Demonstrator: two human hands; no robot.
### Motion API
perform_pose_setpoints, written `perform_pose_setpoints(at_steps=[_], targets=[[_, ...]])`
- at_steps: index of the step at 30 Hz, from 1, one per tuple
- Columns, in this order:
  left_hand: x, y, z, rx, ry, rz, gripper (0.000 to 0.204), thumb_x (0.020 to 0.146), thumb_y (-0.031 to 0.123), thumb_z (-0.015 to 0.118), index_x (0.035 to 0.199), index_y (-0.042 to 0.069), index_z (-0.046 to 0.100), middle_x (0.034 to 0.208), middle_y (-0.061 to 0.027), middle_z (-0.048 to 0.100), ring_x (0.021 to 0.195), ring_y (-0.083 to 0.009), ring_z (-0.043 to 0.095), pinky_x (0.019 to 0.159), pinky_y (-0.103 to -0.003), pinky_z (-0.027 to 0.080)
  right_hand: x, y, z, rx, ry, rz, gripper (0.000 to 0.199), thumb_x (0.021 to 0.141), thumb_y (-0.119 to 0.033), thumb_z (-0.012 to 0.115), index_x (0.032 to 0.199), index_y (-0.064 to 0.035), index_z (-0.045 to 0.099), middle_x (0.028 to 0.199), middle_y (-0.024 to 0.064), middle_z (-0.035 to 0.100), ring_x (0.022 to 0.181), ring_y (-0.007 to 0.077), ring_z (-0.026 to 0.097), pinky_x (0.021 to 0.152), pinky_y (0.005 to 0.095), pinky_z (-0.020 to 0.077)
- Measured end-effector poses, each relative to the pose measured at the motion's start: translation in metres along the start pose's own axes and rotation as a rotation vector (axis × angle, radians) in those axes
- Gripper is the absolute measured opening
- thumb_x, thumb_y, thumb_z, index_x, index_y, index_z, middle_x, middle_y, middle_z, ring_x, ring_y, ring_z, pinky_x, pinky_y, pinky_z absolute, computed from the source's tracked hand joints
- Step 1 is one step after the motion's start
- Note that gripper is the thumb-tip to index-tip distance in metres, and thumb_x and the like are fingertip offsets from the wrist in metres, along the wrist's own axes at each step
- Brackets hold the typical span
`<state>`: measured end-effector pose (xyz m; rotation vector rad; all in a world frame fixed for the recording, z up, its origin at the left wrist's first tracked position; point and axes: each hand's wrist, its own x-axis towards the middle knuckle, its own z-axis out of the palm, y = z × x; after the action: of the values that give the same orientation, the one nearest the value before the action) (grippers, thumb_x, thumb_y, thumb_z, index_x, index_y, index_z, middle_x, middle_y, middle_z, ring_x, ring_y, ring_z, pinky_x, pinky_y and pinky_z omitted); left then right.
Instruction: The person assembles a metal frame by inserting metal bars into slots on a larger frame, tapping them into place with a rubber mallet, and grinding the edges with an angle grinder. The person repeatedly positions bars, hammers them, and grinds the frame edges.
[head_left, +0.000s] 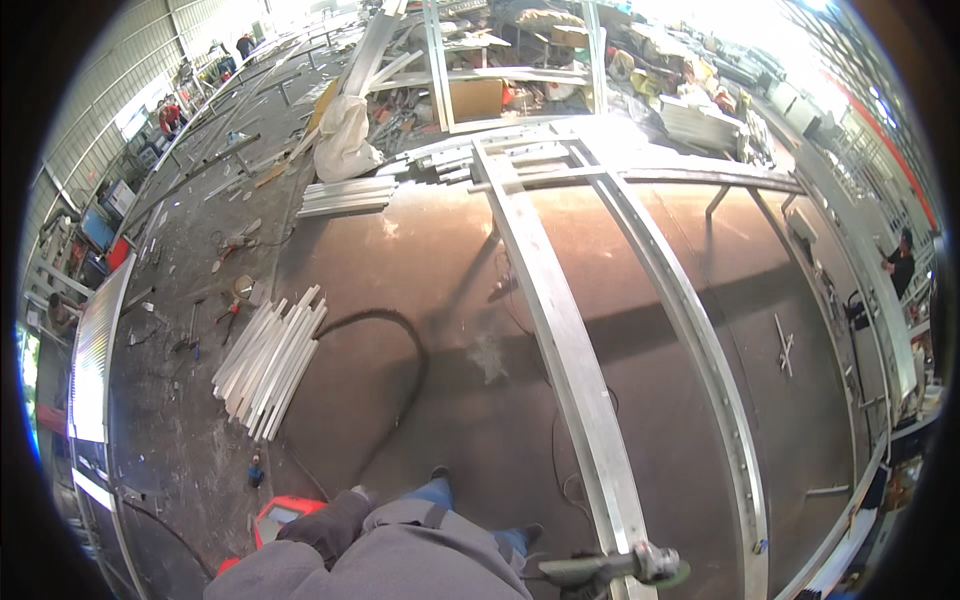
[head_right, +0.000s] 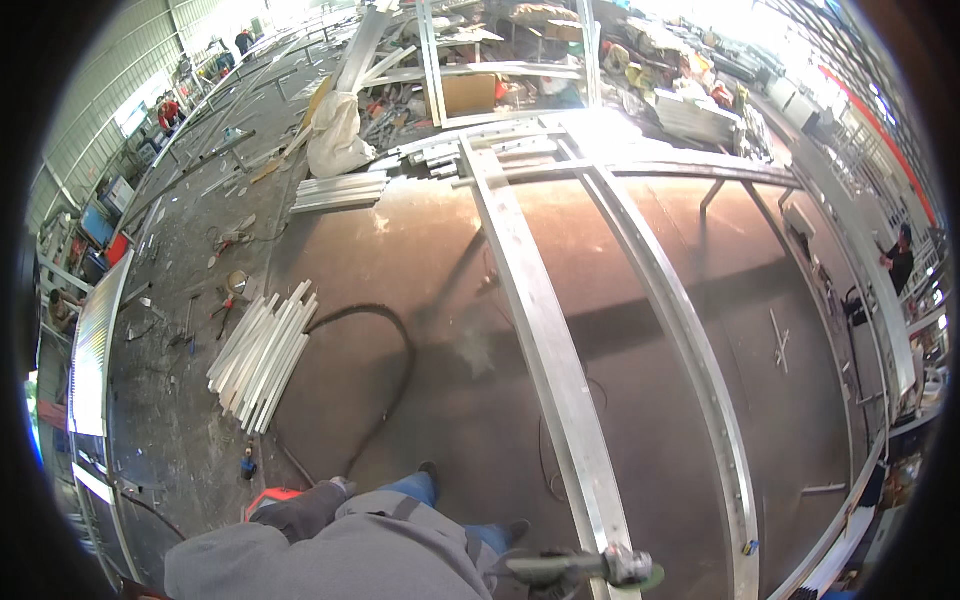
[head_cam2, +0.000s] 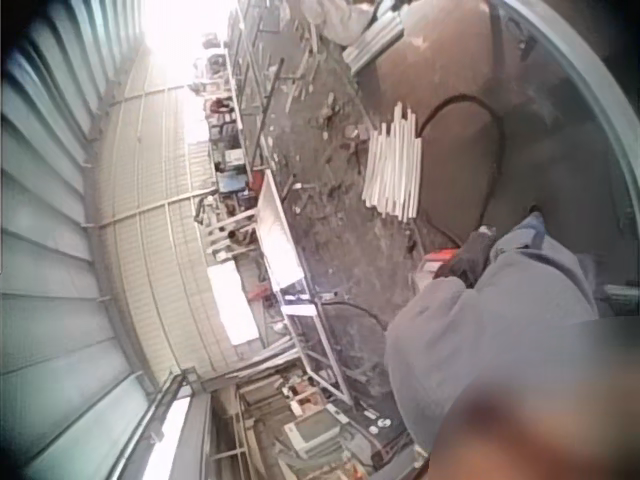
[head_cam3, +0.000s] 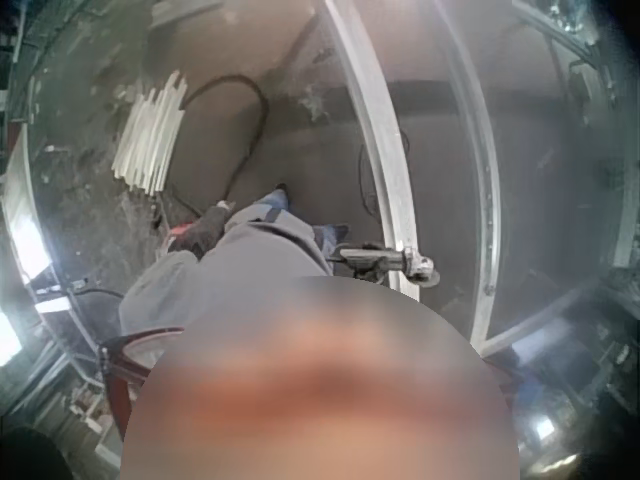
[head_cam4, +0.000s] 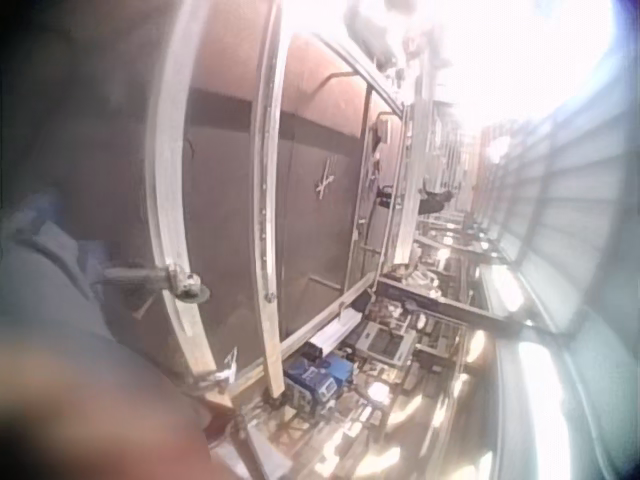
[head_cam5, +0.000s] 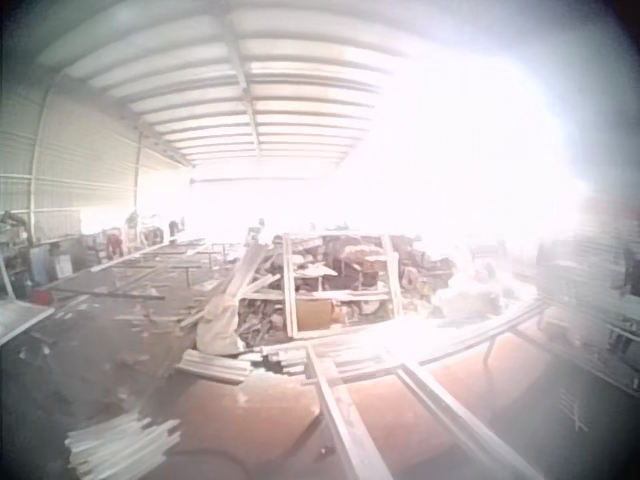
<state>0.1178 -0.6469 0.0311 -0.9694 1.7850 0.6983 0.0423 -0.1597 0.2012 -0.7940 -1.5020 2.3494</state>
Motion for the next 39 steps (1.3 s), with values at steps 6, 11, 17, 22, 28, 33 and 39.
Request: perform_pose_setpoints(at_steps=[6,11,17,22,28,33,39], targets=[[-0.042,0.193,-0.127,-0.238,-0.111,0.804,0.063,0.094,0.042,0.070,0.138,0.001,0.054,0.130,-0.0154,0.063,0.123,-0.0232,0.058,0.104,-0.037,0.047,0.053,0.048,0.228,0.083,-0.392,0.218,0.042,0.087,-0.021,0.073,0.118,0.0017,0.057,0.097,0.0166,0.069,0.084,0.0268,0.069,0.075,0.0358,0.0571],[-0.084,0.320,-0.195,-0.288,-0.390,1.097,0.063,0.090,0.039,0.076,0.134,0.001,0.051,0.124,-0.0111,0.063,0.113,-0.0224,0.061,0.096,-0.033,0.049,0.115,0.083,0.408,-0.163,-0.588,0.182,0.035,0.089,-0.009,0.069,0.120,0.0013,0.057,0.101,0.0142,0.069,0.090,0.0241,0.068,0.082,0.0364,0.0568],[-0.031,0.383,-0.345,-0.679,-0.688,0.883,0.062,0.087,0.053,0.071,0.124,0.006,0.055,0.097,-0.0046,0.062,0.086,-0.0133,0.060,0.072,-0.031,0.049,0.227,0.098,0.578,-0.031,-1.058,0.534,0.058,0.084,-0.019,0.076,0.133,-0.0029,0.049,0.112,0.0121,0.065,0.106,0.0255,0.064,0.089,0.0397,0.0555],[-0.018,0.463,-0.445,-0.842,-1.043,0.713,0.070,0.086,0.070,0.063,0.114,0.006,0.057,0.087,-0.0034,0.061,0.077,-0.0136,0.060,0.068,-0.029,0.049,0.293,0.125,0.690,0.649,-1.101,0.828,0.068,0.081,-0.045,0.080,0.134,-0.0149,0.050,0.117,0.0087,0.062,0.118,0.0354,0.060,0.114,0.0618,0.0345],[0.043,0.582,-0.570,-0.372,-0.974,0.650,0.056,0.099,0.058,0.051,0.104,0.004,0.065,0.087,-0.0074,0.068,0.079,-0.0165,0.065,0.070,-0.031,0.050,0.371,0.149,0.737,0.681,-0.588,0.633,0.058,0.086,-0.045,0.076,0.128,-0.0150,0.050,0.106,0.0067,0.065,0.103,0.0309,0.065,0.101,0.0582,0.0492],[0.225,0.734,-0.684,0.214,-0.266,1.288,0.046,0.098,0.032,0.064,0.132,0.003,0.056,0.112,-0.0153,0.069,0.100,-0.0287,0.068,0.087,-0.041,0.054,0.400,0.167,0.758,0.657,-0.078,0.304,0.048,0.090,-0.042,0.072,0.123,-0.0137,0.051,0.097,0.0052,0.061,0.087,0.0226,0.065,0.078,0.0452,0.0587],[0.385,0.930,-0.820,0.812,0.481,0.996,0.088,0.083,0.062,0.065,0.141,0.001,0.041,0.138,-0.0273,0.050,0.131,-0.0423,0.048,0.106,-0.049,0.042,0.369,0.188,0.838,0.591,0.445,0.105,0.035,0.090,-0.037,0.069,0.105,-0.0066,0.062,0.083,0.0068,0.063,0.075,0.0224,0.065,0.072,0.0399,0.0579]])
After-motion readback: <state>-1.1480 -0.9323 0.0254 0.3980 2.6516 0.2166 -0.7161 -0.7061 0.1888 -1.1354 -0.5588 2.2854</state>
